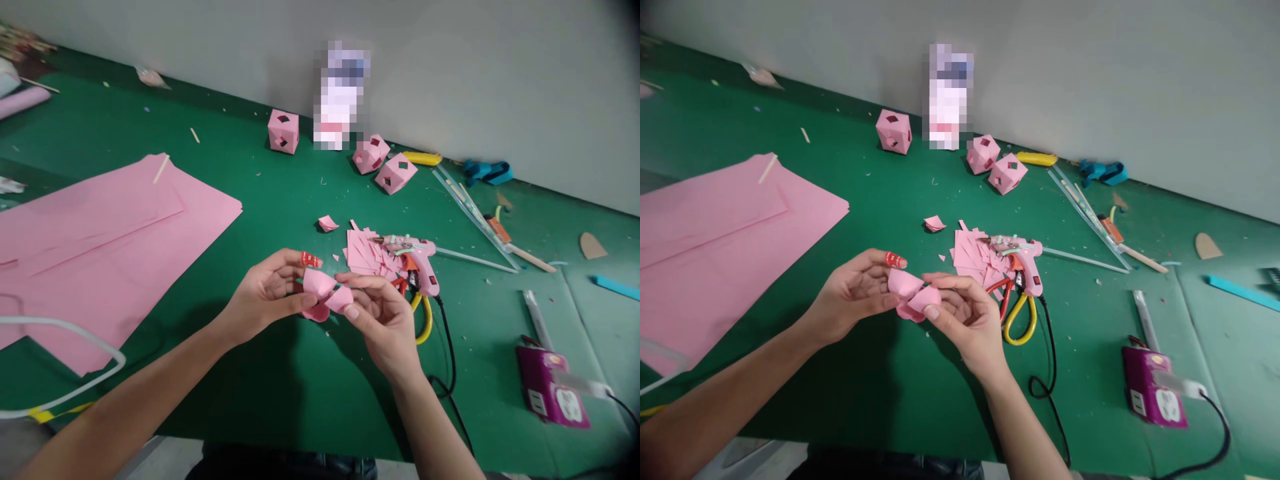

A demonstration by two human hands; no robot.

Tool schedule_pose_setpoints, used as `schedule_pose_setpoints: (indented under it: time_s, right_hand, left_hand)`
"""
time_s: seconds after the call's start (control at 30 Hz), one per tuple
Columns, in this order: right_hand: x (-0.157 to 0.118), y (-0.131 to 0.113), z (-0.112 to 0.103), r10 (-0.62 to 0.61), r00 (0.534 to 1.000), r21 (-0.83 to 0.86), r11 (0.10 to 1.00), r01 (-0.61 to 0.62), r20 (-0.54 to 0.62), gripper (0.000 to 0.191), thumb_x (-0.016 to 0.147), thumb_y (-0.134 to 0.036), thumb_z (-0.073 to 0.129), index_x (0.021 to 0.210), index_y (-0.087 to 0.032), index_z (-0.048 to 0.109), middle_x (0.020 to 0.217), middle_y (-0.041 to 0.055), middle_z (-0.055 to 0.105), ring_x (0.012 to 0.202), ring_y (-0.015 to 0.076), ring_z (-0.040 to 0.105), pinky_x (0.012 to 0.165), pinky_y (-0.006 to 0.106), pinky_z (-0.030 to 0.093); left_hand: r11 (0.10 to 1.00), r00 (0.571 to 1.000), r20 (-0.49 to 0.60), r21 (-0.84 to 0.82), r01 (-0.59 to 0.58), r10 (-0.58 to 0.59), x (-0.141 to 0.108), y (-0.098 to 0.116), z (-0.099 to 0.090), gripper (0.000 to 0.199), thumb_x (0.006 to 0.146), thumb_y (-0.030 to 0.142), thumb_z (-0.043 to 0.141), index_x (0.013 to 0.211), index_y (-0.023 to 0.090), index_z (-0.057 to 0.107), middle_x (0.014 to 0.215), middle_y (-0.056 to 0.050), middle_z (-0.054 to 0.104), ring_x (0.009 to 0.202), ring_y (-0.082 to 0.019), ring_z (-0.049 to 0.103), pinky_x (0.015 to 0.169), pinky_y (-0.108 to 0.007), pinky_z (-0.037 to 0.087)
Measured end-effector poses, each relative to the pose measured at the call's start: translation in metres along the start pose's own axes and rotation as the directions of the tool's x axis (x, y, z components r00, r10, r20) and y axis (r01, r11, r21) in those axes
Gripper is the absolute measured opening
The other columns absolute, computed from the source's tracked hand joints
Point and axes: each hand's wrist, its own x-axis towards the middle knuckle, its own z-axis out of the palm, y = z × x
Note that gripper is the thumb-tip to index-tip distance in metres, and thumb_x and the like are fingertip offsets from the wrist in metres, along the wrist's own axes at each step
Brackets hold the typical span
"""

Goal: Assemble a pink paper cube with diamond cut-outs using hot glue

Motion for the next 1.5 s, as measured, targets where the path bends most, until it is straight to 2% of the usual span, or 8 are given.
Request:
schedule_pose_setpoints:
  time_s: [0.17,0.43,0.63,0.9,1.03,1.13,1.3,1.5]
  right_hand:
    - [0.002,0.001,-0.002,0.008,1.000,-0.035,0.999,-0.008,-0.001,0.026,0.084,-0.026,0.084,0.107,-0.029,0.072,0.127,0.0045,0.076,0.099,0.0181,0.077,0.087,0.033,0.065]
    - [0.005,-0.002,-0.005,0.050,0.998,0.005,0.999,-0.050,0.038,0.021,0.088,-0.032,0.080,0.107,-0.029,0.071,0.122,0.0048,0.078,0.103,0.0183,0.076,0.089,0.034,0.063]
    - [0.003,0.000,-0.002,0.108,0.993,0.002,0.994,-0.108,0.054,0.022,0.087,-0.033,0.081,0.106,-0.028,0.073,0.121,0.0052,0.079,0.096,0.0183,0.076,0.082,0.033,0.065]
    - [0.003,0.004,0.000,0.122,0.987,-0.041,0.992,-0.118,0.100,0.029,0.086,-0.031,0.082,0.113,-0.028,0.072,0.094,0.0013,0.078,0.084,0.0164,0.076,0.074,0.028,0.064]
    - [0.005,-0.001,-0.008,0.047,0.999,-0.073,0.996,-0.046,0.015,0.034,0.083,-0.027,0.085,0.114,-0.030,0.072,0.118,0.0034,0.077,0.085,0.0142,0.074,0.076,0.027,0.063]
    - [0.007,-0.002,-0.013,0.009,0.999,-0.072,0.997,-0.012,-0.040,0.026,0.083,-0.026,0.085,0.106,-0.030,0.074,0.115,0.0025,0.077,0.088,0.0141,0.074,0.079,0.026,0.063]
    - [0.007,-0.002,-0.010,-0.004,1.000,-0.063,0.998,0.005,0.001,0.020,0.083,-0.027,0.085,0.100,-0.028,0.074,0.114,0.0038,0.079,0.087,0.0171,0.077,0.080,0.032,0.065]
    - [0.007,-0.005,-0.009,-0.010,1.000,-0.003,1.000,0.010,0.010,0.021,0.086,-0.022,0.082,0.104,-0.030,0.075,0.116,0.0006,0.079,0.087,0.0121,0.076,0.082,0.025,0.064]
  left_hand:
    - [0.998,0.999,-0.012,0.045,-0.052,0.053,-0.001,0.002,0.004,0.044,0.084,0.019,0.082,0.123,0.020,0.061,0.095,-0.004,0.075,0.082,-0.015,0.075,0.070,-0.022,0.063]
    - [0.978,0.989,0.139,0.193,-0.084,0.057,-0.007,0.002,0.004,0.051,0.089,0.018,0.077,0.134,0.018,0.054,0.093,-0.004,0.074,0.084,-0.017,0.075,0.074,-0.026,0.059]
    - [0.988,0.999,-0.010,0.148,-0.047,0.049,-0.006,0.005,0.006,0.057,0.084,0.022,0.082,0.130,0.019,0.049,0.090,-0.001,0.074,0.077,-0.013,0.072,0.071,-0.025,0.059]
    - [0.999,0.999,-0.029,0.024,-0.031,0.032,-0.007,0.002,0.010,0.061,0.083,0.022,0.081,0.134,0.022,0.048,0.098,-0.002,0.072,0.082,-0.015,0.072,0.072,-0.025,0.061]
    - [0.944,0.983,-0.069,0.298,-0.143,0.171,-0.010,-0.001,0.009,0.051,0.088,0.023,0.077,0.133,0.020,0.052,0.092,-0.002,0.072,0.084,-0.015,0.070,0.078,-0.027,0.059]
    - [0.877,0.967,-0.031,0.430,-0.214,0.251,-0.012,-0.004,0.009,0.043,0.091,0.023,0.073,0.129,0.021,0.054,0.101,-0.005,0.072,0.098,-0.019,0.072,0.092,-0.032,0.057]
    - [0.942,0.982,0.111,0.285,-0.179,0.153,-0.014,-0.002,0.009,0.036,0.099,0.022,0.061,0.132,0.022,0.046,0.102,-0.005,0.067,0.090,-0.016,0.073,0.077,-0.026,0.059]
    - [0.960,0.987,0.112,0.240,-0.142,0.118,-0.014,0.009,0.006,0.037,0.095,0.023,0.067,0.129,0.020,0.052,0.095,-0.003,0.067,0.086,-0.015,0.070,0.078,-0.026,0.057]
